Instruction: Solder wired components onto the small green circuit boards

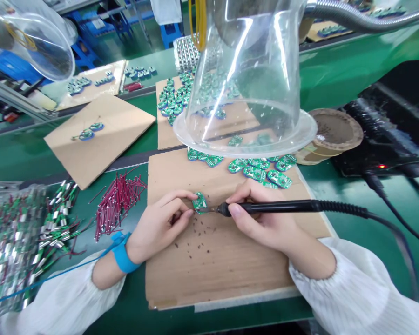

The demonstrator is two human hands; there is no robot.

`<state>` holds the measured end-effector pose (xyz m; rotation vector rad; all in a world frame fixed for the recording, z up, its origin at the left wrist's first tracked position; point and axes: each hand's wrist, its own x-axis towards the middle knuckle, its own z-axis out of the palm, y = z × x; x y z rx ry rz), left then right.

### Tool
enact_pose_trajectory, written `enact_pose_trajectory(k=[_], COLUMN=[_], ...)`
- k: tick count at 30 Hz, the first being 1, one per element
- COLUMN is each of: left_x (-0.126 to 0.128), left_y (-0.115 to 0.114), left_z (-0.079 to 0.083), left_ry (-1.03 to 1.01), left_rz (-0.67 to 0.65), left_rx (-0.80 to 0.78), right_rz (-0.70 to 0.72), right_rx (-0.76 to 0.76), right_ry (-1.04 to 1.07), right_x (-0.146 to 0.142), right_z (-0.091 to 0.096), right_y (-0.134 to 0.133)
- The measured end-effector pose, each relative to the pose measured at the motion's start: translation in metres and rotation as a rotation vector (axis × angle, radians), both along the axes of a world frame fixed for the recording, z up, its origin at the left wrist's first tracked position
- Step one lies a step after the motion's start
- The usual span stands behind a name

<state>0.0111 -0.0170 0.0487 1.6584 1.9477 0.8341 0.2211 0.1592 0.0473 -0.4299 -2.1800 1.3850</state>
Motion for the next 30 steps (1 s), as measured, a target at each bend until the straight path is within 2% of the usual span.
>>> enact_pose_trajectory(k=[16,23,30], left_x=[0.000,0.000,0.000], left_y=[0.000,0.000,0.001], left_z=[-0.001,0.000,0.001], left_ry=[0.001,-0.008,-0.009], left_rz=[-0.001,-0.007,-0.003], left_rx=[-0.012,-0.011,0.004], right_rz=[0.039,-0.051,-0.026], right_rx=[0.052,0.036,0.030], right_ry=[0.003,0.034,-0.016], right_x=[0.003,0.000,-0.004], right_z=[-0.006,0.001,0.006], right_y=[0.002,0.000,-0.001])
